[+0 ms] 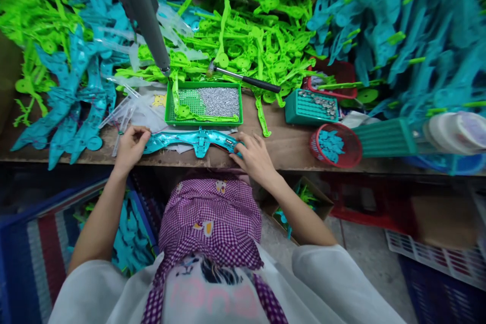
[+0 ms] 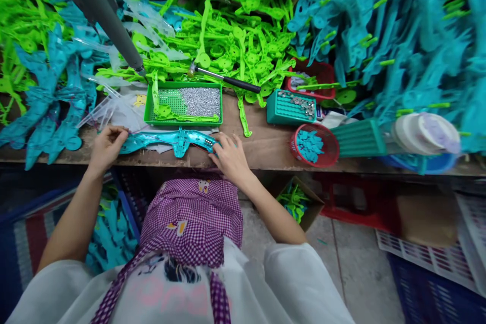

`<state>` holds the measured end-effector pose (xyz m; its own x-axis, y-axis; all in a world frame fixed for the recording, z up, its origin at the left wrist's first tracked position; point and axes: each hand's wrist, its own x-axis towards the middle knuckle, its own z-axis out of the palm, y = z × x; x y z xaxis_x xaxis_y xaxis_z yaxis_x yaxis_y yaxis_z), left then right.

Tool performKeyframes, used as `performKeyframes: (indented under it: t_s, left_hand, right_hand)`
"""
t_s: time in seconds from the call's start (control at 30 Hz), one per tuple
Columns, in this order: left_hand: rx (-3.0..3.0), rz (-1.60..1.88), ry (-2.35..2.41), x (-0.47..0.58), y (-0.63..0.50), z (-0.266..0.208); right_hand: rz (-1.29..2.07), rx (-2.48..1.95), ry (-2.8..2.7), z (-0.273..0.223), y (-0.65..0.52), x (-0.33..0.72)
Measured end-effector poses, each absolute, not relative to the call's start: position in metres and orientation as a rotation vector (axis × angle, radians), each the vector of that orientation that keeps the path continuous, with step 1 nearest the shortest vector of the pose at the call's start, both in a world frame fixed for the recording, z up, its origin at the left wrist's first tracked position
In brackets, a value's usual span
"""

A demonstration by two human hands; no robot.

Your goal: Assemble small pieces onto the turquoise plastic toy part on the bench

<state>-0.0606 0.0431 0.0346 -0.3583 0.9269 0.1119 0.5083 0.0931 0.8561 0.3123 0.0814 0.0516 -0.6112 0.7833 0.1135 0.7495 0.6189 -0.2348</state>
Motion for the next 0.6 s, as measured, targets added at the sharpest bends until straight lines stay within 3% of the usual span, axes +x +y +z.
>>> performKeyframes:
  t_s: [0.2,0.43,0.6]
  left_hand:
    - [1.704,0.993,1.967,-0.052,0.042,0.042]
    - [1.729,0.895,1.953,-0.053,0.047,0.048]
    - [1.549,0.992,1.94,-0.055,0.053,0.048]
  right_hand:
    - [0.331,-1.269,-2.472,0.057,0.083,0.306]
    - [0.941,-1.469,-2.336,0.089,0.112,0.293]
    - [1.336,-1.236,-2.026,0.083,0.119,0.277]
